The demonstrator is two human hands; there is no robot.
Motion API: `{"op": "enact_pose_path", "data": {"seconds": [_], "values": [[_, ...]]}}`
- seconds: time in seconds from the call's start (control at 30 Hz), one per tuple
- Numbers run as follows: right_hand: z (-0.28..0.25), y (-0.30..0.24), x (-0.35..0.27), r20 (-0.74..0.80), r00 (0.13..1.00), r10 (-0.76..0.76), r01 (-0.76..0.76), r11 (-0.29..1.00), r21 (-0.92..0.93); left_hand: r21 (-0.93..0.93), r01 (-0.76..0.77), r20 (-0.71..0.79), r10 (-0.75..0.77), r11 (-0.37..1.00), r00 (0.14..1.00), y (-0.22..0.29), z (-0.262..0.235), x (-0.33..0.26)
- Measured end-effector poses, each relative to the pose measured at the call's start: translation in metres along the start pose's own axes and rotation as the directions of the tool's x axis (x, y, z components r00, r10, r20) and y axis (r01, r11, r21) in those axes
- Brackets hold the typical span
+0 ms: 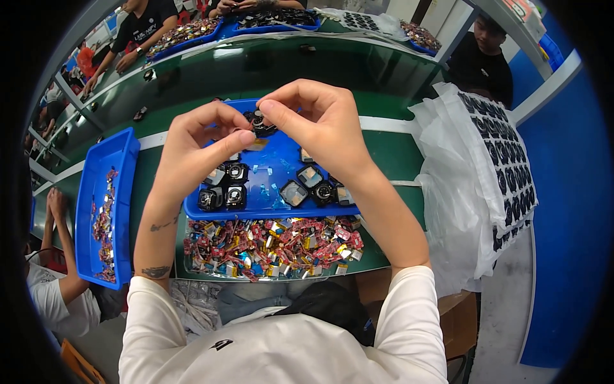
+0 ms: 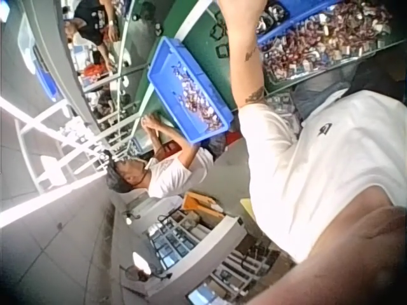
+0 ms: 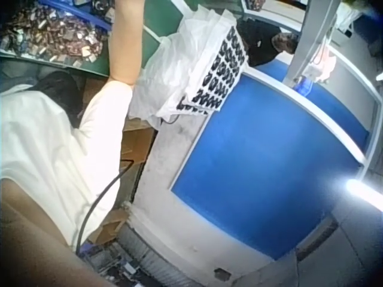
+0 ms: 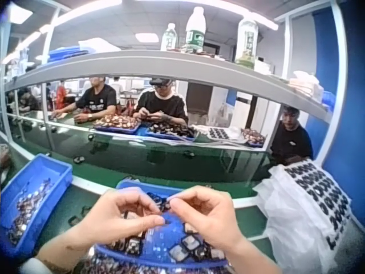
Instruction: The recorder is assembling small electronic modules by inserting components and ribbon cables into plastic housings on a factory assembly line.
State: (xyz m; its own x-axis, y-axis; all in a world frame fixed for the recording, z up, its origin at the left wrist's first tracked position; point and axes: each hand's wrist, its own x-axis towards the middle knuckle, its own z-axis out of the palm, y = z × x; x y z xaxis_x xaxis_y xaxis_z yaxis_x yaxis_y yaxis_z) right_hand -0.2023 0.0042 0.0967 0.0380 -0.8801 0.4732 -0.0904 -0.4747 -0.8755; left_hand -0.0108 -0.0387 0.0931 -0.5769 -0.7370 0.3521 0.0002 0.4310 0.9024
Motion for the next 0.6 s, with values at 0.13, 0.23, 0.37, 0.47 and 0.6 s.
{"op": "enact_pose_path", "data": {"seconds": [0.13, 0.23, 0.37, 0.47, 0.6], "values": [[0.003, 0.001, -0.002, -0.022, 0.998, 0.067, -0.064, 0.989, 0.134, 0.004, -0.073, -0.09, 0.073, 0.997, 0.993, -0.004, 0.004, 0.0], [0.003, 0.007, -0.003, -0.029, 0.998, 0.064, -0.057, 0.978, 0.2, -0.103, -0.027, -0.087, 0.018, 0.994, 0.996, 0.002, 0.005, -0.001], [0.01, 0.005, -0.005, -0.111, 0.993, 0.03, -0.007, 0.979, 0.202, -0.096, 0.013, -0.039, -0.017, 0.995, 0.999, 0.007, 0.002, -0.005], [0.009, 0.005, -0.006, -0.086, 0.996, 0.009, 0.01, 0.975, 0.22, -0.079, -0.067, -0.119, 0.058, 0.995, 0.991, 0.004, 0.002, -0.006], [0.013, 0.007, -0.009, -0.105, 0.994, 0.041, -0.009, 0.957, 0.292, -0.191, 0.007, -0.085, -0.023, 0.982, 0.996, 0.012, 0.005, -0.006]]}}
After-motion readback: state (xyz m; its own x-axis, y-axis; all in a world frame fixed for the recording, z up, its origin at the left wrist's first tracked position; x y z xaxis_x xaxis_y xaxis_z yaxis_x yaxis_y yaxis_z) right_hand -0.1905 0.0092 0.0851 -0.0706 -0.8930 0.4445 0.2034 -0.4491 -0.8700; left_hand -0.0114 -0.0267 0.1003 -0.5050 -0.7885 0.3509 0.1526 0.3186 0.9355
